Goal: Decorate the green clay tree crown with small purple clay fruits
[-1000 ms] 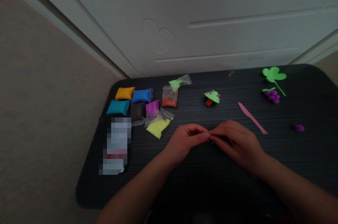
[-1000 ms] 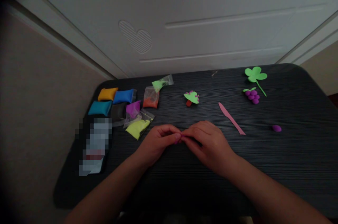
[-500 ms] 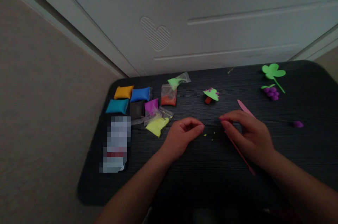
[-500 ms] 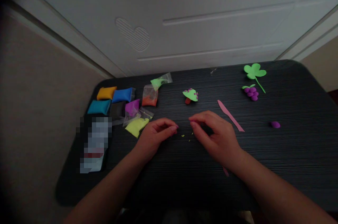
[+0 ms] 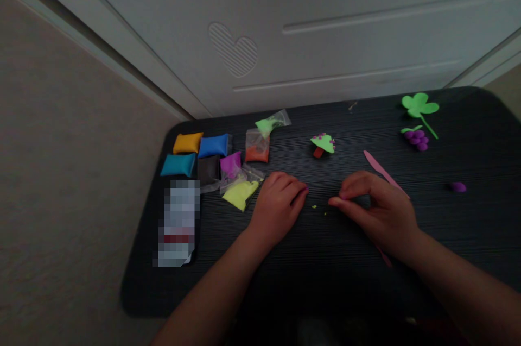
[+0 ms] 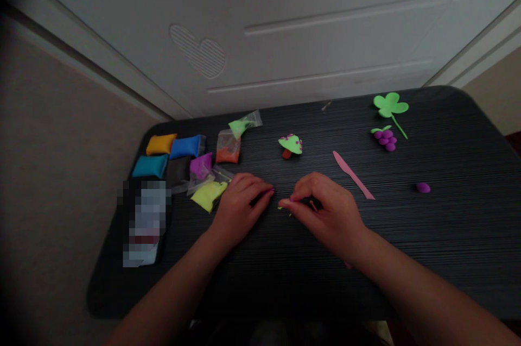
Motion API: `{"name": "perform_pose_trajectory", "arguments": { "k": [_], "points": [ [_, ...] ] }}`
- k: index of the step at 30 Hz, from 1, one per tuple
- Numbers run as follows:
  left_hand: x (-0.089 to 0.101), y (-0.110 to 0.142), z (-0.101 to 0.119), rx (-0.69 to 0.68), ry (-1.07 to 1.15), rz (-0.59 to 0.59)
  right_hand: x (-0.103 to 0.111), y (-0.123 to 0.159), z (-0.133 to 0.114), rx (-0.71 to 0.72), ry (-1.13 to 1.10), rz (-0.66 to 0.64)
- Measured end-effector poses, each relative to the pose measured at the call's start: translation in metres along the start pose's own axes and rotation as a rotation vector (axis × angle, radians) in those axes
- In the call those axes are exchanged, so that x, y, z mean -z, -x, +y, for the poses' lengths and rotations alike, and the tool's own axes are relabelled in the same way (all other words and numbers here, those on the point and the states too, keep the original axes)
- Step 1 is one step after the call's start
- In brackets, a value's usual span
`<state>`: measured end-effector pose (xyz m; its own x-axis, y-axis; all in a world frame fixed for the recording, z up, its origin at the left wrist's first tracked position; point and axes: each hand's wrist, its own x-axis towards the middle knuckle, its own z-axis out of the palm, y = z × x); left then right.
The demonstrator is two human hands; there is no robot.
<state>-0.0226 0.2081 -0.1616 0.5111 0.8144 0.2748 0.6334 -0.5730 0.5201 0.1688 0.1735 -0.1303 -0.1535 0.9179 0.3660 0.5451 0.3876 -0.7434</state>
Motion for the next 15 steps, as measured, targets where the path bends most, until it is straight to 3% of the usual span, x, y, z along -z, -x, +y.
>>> {"name": "perform_pose_trajectory", "arguments": {
  "k": [15],
  "points": [
    [0.0005, 0.0016, 0.0008, -0.021, -0.035, -0.025, -0.0006, 0.0002, -0.0019, 0.016, 0.132, -0.067]
  ]
}}
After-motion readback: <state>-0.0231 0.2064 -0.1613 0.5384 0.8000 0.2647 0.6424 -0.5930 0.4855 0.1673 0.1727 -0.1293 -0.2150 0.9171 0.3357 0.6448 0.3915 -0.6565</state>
